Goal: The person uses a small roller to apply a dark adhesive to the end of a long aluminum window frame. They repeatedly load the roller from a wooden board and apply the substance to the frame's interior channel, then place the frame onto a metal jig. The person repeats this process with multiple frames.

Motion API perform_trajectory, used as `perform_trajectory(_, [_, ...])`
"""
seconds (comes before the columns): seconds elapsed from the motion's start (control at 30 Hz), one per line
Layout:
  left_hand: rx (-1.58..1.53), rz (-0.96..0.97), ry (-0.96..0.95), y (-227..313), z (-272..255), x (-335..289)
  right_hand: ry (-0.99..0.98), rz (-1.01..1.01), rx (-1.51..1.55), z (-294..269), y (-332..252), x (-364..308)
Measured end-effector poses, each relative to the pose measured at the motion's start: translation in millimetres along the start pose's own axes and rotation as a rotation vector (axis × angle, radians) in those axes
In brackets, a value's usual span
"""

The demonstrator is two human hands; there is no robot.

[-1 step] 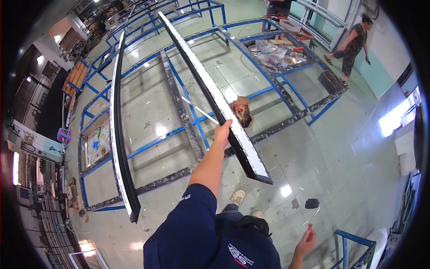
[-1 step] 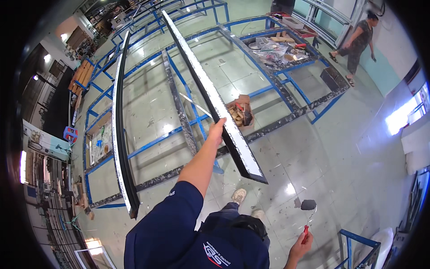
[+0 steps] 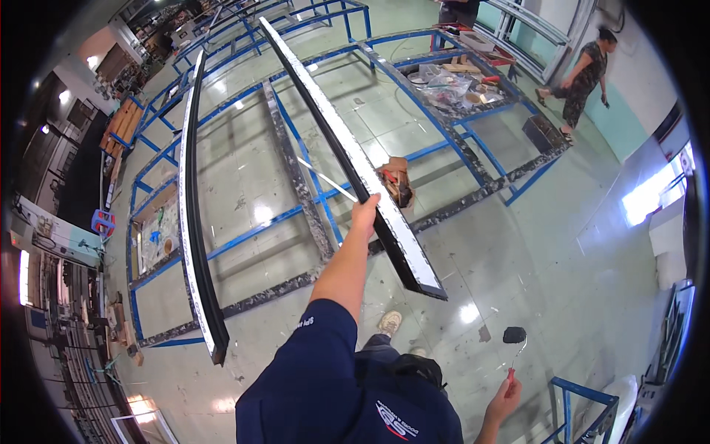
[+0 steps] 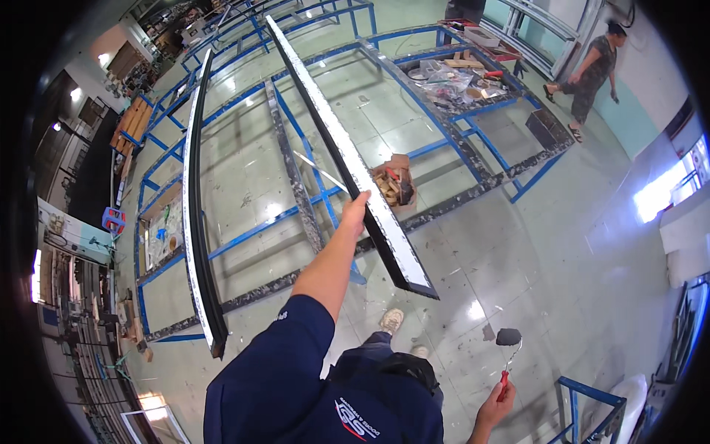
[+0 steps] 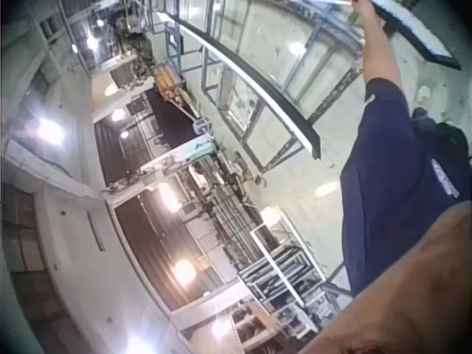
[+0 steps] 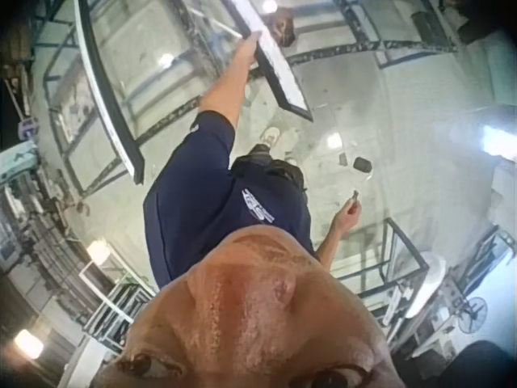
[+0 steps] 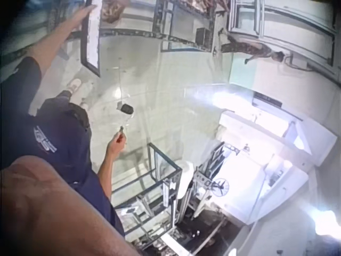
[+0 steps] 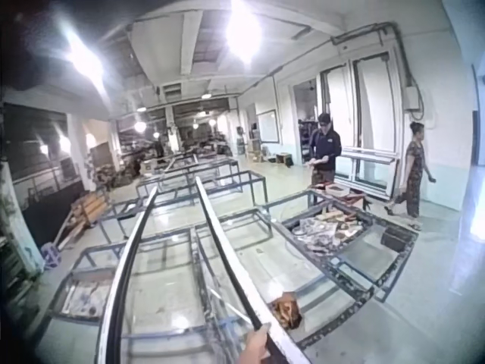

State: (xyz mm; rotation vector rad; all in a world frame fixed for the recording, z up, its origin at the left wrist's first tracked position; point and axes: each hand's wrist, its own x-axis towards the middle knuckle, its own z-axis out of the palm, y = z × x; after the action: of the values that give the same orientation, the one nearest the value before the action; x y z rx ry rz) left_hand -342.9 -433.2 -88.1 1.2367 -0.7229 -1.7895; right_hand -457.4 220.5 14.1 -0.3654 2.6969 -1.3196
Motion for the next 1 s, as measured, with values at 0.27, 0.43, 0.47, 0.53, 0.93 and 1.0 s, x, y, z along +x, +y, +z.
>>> perform_trajectory(0.27, [0.697,0.418,0.282,11.6,-37.5,-1.4,0.005,-0.015,-0.002,-71.7,48.8,4.9])
perform_trajectory(0.43, [0.857,0.874,0.212,1.9,-55.0,-162.5,-0.033,0.049,0.196,-74.5,85.1,-11.6])
perform_trajectory(0.47, [0.932,0.910,0.180,-14.6,-73.8,-202.2,-0.064,0.073,0.218,-71.8,94.2,-14.5])
perform_trajectory(0.53, [1.119,0.968,0.110,-46.5,-132.0,-293.8,-0.130,0.089,0.264,-63.3,101.5,-18.4])
perform_trajectory(0.93, [0.997,-0.737,0.428,-197.1,-656.6,-713.9,-0.565,-0.226,0.443,13.7,-1.9,-123.6])
perform_trajectory(1.0, [0.765,-0.301,0.697,-194.1,-691.1,-763.4,-0.676,-0.243,0.442,36.9,-44.1,-173.1])
